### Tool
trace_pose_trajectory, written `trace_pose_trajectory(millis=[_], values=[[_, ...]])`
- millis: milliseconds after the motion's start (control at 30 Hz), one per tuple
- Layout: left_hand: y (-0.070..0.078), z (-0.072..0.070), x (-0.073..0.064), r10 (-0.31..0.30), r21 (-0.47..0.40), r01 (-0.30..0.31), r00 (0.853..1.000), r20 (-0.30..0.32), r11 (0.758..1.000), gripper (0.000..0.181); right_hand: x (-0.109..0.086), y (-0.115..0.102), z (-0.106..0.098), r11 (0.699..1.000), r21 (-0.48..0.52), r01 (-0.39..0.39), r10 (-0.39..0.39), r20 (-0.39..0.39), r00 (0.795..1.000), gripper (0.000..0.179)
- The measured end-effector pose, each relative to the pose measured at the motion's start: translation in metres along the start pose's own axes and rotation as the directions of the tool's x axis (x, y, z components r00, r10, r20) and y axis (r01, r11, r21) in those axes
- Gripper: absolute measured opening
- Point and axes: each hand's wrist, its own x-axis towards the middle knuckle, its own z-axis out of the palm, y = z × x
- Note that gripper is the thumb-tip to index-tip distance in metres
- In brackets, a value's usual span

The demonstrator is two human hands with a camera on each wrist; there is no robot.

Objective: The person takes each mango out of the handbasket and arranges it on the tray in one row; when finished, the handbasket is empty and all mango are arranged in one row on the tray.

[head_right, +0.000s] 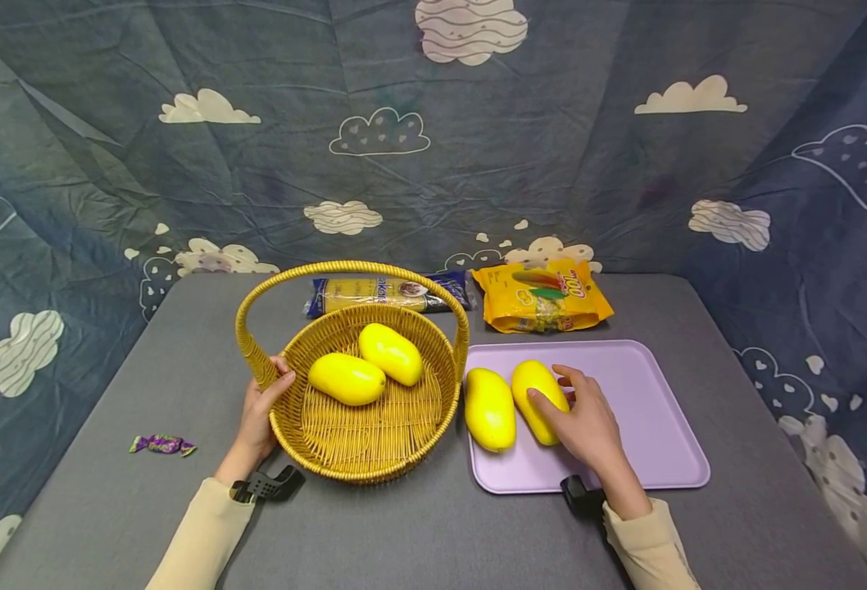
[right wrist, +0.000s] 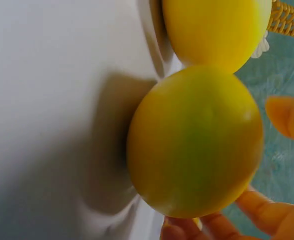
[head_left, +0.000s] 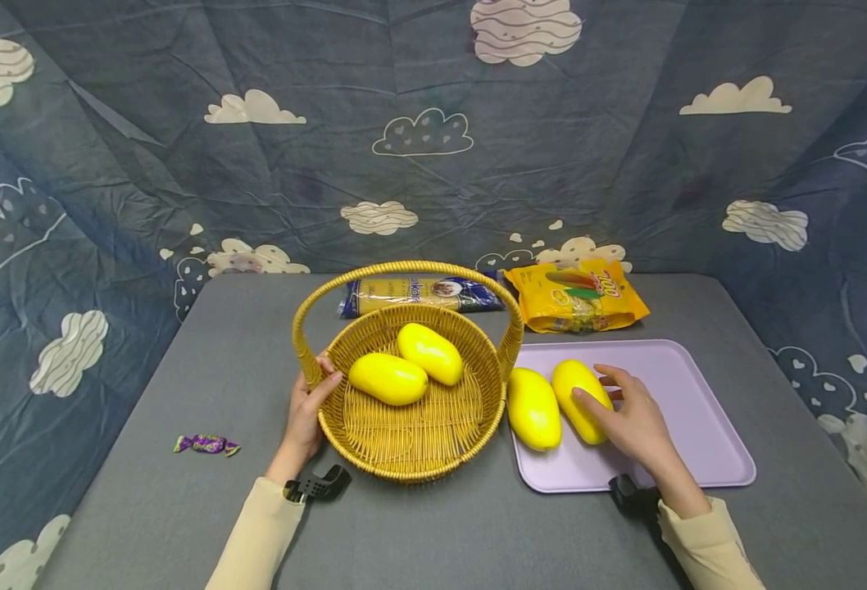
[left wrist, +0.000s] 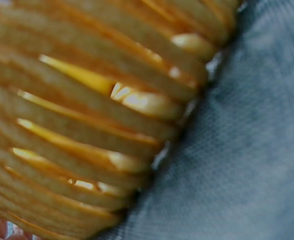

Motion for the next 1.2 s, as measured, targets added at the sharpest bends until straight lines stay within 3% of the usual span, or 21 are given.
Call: trace_pose_trajectory(millis=[133, 233, 367, 467, 600, 767, 900, 1000, 1200], values=[[-0.001, 0.0, 0.0, 0.01, -0.008, -0.01, 1.0, 0.006, 1.0, 0.033, -0.005, 0.002, 0.002, 0.993, 0.043, 0.107, -0.098, -0.169, 0.981, 0.053], [-0.002, -0.001, 0.0, 0.018, -0.016, -0.018, 1.0, 0.009, 1.0, 0.034, 0.0, 0.015, 0.008, 0.977, 0.044, 0.208, -0.186, -0.294, 0.938, 0.04], [-0.002, -0.002, 0.0, 0.022, -0.021, -0.022, 1.0, 0.001, 1.0, 0.035, 0.011, 0.036, 0.02, 0.93, 0.09, 0.356, -0.303, -0.361, 0.882, 0.026], [-0.001, -0.001, 0.0, 0.02, -0.027, -0.02, 1.0, -0.004, 0.999, 0.033, 0.003, 0.016, 0.017, 0.901, 0.156, 0.406, -0.342, -0.322, 0.883, 0.022], [0.0, 0.0, 0.0, 0.012, -0.029, -0.012, 1.0, -0.004, 1.0, 0.027, -0.017, -0.034, 0.008, 0.884, 0.177, 0.432, -0.383, -0.252, 0.888, 0.018], [0.0, 0.0, 0.001, 0.012, -0.017, -0.012, 1.0, 0.001, 1.0, 0.023, -0.023, -0.063, 0.01, 0.839, 0.191, 0.51, -0.48, -0.182, 0.858, 0.018], [-0.001, 0.0, 0.001, 0.01, -0.023, -0.01, 1.0, -0.001, 1.0, 0.025, -0.022, -0.083, 0.013, 0.82, 0.197, 0.538, -0.528, -0.105, 0.843, 0.017], [-0.001, 0.0, 0.0, 0.012, -0.029, -0.012, 1.0, -0.004, 1.0, 0.025, -0.019, -0.098, 0.015, 0.799, 0.191, 0.57, -0.573, -0.044, 0.818, 0.016], [-0.002, -0.001, 0.0, 0.016, -0.019, -0.016, 1.0, -0.005, 1.0, 0.029, -0.009, -0.13, 0.019, 0.749, 0.123, 0.651, -0.661, 0.083, 0.746, 0.017]])
